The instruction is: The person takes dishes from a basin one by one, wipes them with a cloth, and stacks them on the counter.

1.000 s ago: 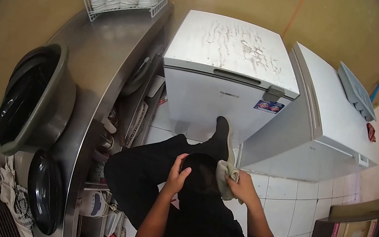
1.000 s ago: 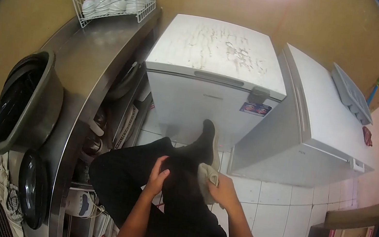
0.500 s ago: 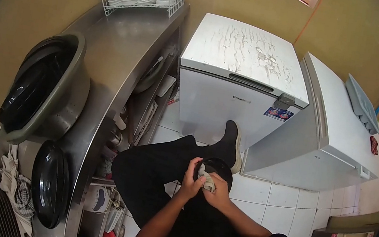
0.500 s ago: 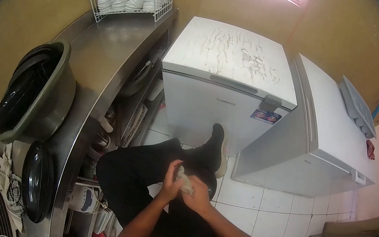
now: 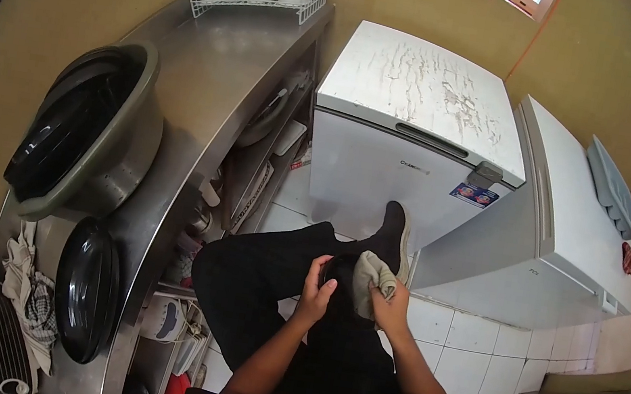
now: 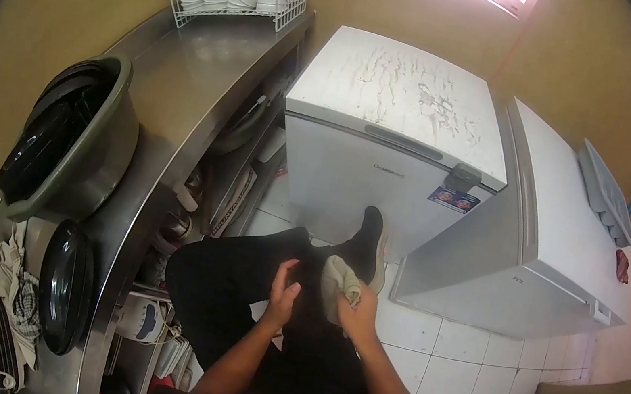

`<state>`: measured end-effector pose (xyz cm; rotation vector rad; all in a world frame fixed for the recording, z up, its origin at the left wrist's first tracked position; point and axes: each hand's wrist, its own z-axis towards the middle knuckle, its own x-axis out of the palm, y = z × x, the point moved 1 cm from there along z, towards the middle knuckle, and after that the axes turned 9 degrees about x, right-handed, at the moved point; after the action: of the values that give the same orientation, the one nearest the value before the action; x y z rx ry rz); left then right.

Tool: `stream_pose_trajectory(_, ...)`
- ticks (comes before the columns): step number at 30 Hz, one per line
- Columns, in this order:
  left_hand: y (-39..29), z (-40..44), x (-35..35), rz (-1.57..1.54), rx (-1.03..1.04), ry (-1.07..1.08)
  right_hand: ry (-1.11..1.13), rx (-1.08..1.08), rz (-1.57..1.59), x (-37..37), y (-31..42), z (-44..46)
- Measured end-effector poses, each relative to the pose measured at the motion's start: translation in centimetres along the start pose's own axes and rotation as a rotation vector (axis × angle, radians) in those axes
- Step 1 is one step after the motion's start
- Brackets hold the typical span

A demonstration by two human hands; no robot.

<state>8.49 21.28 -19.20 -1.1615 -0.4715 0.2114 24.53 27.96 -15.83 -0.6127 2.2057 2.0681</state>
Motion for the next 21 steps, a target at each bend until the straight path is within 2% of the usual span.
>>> stream_pose_trajectory(3,1.0,-0.2,0.4,0.047,0.079,0.086,0.105,-0.027,0.162,1.9,-1.0,-0.8)
stream_pose_trajectory(4,1.4,-0.4,0.7,0.032,0.047,0.081,0.191,-0.033,0.141,2.2,-0.5,-1.0)
stream_pose_trajectory(6,2.7,-0.9,0.7,0.029,0.075,0.041,0.074,0.067,0.143,3.8,0.6,-2.5)
stream_pose_trajectory(8,2.6,-1.3,0.2,0.067,0.127,0.004,0.11,0.133,0.213,4.2,-0.2,-2.7)
stream_pose_trajectory(9,2.6,-1.6,0.0,0.08,0.189,-0.026,0.186,0.109,0.154,3.5,-1.2,-2.5)
stream_pose_trajectory(10,2.0,-1.7,-0.8,0.075,0.12,0.03,0.235,0.078,0.107,2.8,-2.0,-1.7)
stream_pose_trajectory(12,1.5,-1.6,-1.0,-0.017,0.012,-0.025,0.516,-0.1,-0.184,0.8,-1.5,-0.1)
stream_pose_trajectory(15,1.5,-1.6,-1.9,-0.057,0.05,-0.105,0.593,-0.093,-0.336,-0.9,-0.6,1.4)
stream_pose_trajectory(16,1.3,-1.5,-2.3,-0.048,0.046,-0.092,0.6,-0.101,-0.337,-1.0,-0.1,1.3)
stream_pose_trajectory(18,1.3,-1.4,-2.6,-0.043,0.035,-0.097,0.451,0.032,-0.098,-1.2,1.1,1.2)
stream_pose_trajectory(19,1.4,-1.4,-2.6,-0.045,0.033,-0.093,0.33,-0.002,-0.186,-1.4,0.6,1.3)
stream_pose_trajectory(21,1.5,-1.4,-2.4,-0.049,0.029,-0.084,0.36,-0.018,-0.126,-0.9,1.3,0.8)
